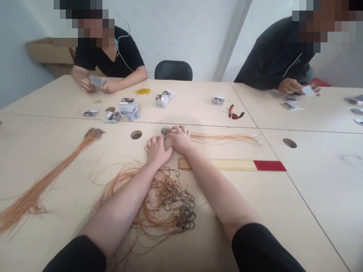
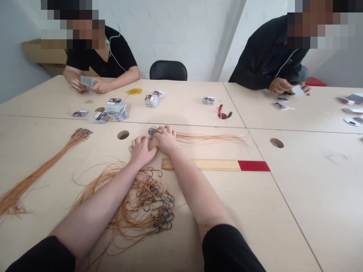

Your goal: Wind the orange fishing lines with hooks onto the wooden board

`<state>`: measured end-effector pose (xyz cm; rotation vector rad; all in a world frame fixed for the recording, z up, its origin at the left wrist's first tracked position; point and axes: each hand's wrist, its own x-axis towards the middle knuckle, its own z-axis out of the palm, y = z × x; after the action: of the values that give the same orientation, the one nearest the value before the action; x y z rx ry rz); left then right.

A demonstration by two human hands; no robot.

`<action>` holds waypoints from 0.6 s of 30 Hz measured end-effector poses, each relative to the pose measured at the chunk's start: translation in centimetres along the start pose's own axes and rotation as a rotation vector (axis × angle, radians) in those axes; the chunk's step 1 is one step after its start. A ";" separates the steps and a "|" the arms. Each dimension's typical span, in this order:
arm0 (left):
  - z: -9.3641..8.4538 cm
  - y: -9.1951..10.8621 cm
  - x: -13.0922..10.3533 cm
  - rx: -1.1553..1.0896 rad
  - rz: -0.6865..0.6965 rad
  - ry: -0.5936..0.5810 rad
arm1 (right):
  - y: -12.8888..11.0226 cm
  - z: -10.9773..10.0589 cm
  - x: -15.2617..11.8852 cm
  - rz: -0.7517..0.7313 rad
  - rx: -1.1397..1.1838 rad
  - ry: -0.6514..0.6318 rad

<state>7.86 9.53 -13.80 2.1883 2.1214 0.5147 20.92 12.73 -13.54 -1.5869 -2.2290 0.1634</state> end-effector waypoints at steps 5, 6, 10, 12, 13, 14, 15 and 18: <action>-0.1 0.1 0.0 0.005 0.001 -0.008 | 0.1 -0.1 0.0 0.002 0.003 0.042; -0.1 0.1 0.0 0.007 0.003 -0.012 | 0.1 -0.1 0.0 0.000 0.001 0.043; -0.2 0.2 -0.1 0.013 -0.007 -0.023 | 0.0 0.0 -0.1 -0.011 -0.006 0.028; -0.3 0.4 -0.1 0.012 -0.028 -0.023 | -0.1 0.1 0.0 -0.006 -0.017 0.015; -0.3 0.4 -0.1 0.013 -0.042 -0.022 | -0.2 0.1 0.0 -0.003 -0.022 0.012; -0.3 0.5 -0.1 0.016 -0.054 -0.021 | -0.2 0.1 0.0 -0.002 -0.026 0.011; -0.3 0.5 -0.1 0.021 -0.061 -0.021 | -0.3 0.1 0.1 -0.003 -0.029 0.011; -0.3 0.5 0.0 0.038 -0.059 -0.031 | -0.4 0.1 0.1 -0.011 -0.032 0.005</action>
<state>8.29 9.45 -13.42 2.1312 2.1896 0.4376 20.51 12.72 -13.52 -1.5896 -2.2468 0.1213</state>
